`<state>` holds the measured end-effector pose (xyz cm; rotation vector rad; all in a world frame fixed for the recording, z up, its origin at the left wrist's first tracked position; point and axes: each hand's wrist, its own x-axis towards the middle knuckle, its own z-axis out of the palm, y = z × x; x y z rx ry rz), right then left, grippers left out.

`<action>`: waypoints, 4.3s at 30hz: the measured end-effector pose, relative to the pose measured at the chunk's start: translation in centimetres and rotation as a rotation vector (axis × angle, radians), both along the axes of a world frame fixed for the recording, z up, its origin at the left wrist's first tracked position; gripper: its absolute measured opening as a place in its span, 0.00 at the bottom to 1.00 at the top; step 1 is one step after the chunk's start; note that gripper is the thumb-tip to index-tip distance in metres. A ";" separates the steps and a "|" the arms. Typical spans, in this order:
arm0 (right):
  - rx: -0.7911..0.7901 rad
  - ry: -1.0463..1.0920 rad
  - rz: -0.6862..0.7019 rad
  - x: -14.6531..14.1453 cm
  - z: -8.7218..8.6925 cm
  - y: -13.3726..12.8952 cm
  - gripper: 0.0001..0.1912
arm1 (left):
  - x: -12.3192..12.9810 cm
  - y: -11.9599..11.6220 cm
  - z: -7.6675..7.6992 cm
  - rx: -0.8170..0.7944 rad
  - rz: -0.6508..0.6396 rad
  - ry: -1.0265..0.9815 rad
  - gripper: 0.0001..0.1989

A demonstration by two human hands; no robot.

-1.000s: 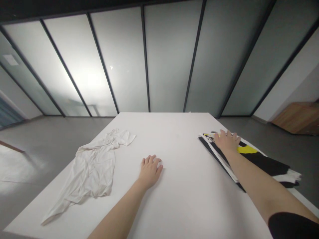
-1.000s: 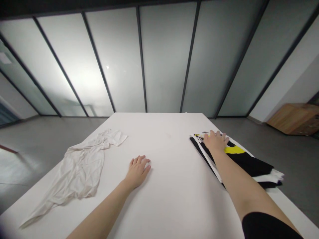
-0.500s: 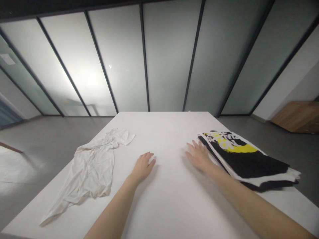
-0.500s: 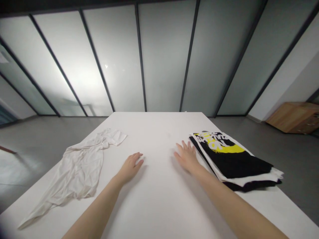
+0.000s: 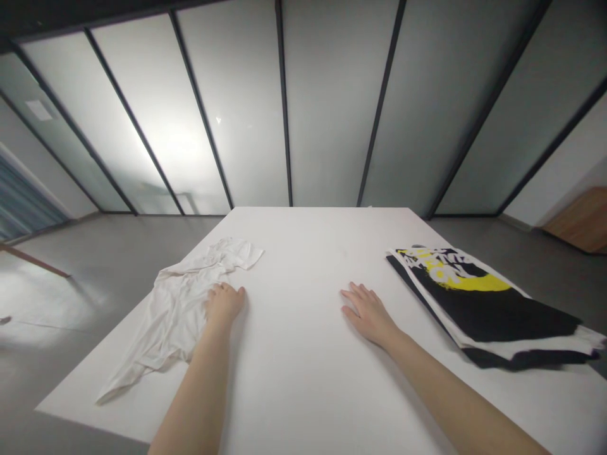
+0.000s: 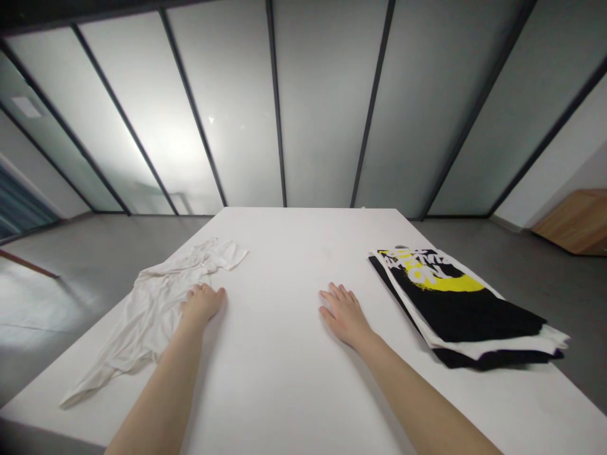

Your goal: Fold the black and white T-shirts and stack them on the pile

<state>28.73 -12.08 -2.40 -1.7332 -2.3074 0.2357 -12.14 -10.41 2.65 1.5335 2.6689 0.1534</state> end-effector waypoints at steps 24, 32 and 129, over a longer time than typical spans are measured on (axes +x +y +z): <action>0.093 -0.035 0.045 -0.7 2.1 0.3 0.25 | 6.8 -0.6 -0.3 0.105 -0.599 -0.111 0.16; -0.032 -0.263 -0.391 3.1 5.0 0.5 0.21 | 1.7 1.3 0.7 0.158 -0.226 -0.481 0.25; -0.273 -0.096 -0.082 4.5 4.4 -1.3 0.31 | 6.6 -1.7 2.0 -0.112 -0.890 -0.456 0.15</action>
